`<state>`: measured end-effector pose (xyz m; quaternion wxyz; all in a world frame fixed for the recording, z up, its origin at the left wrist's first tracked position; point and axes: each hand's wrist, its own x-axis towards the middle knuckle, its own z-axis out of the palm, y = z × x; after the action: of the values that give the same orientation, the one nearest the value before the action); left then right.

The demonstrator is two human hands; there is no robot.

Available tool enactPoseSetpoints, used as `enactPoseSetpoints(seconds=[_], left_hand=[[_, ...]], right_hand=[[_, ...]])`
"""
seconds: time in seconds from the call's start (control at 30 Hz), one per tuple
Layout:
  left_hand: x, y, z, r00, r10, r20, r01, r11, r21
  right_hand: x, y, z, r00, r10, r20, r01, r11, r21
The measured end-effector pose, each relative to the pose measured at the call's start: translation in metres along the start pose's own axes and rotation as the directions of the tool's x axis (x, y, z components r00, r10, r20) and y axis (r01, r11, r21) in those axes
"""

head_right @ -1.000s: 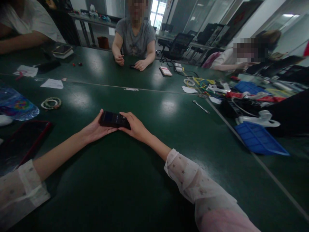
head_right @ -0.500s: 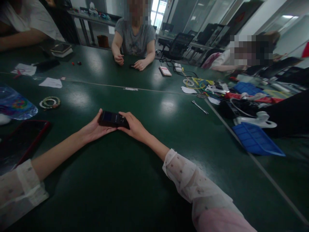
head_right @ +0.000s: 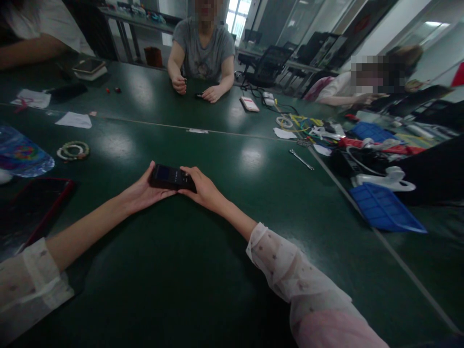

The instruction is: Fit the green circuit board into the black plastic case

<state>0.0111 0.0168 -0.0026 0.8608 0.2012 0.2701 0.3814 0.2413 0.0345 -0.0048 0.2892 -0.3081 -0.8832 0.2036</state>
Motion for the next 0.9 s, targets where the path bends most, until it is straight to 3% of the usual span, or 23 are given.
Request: enactPoseSetpoints(seconds=[0.9], left_hand=[[0.0019, 0.0002, -0.0018, 1.0, 0.013, 0.024, -0.012, 0.998, -0.069]], right_hand=[[-0.0021, 0.0001, 0.0, 0.999, -0.021, -0.043, 0.021, 1.0, -0.002]])
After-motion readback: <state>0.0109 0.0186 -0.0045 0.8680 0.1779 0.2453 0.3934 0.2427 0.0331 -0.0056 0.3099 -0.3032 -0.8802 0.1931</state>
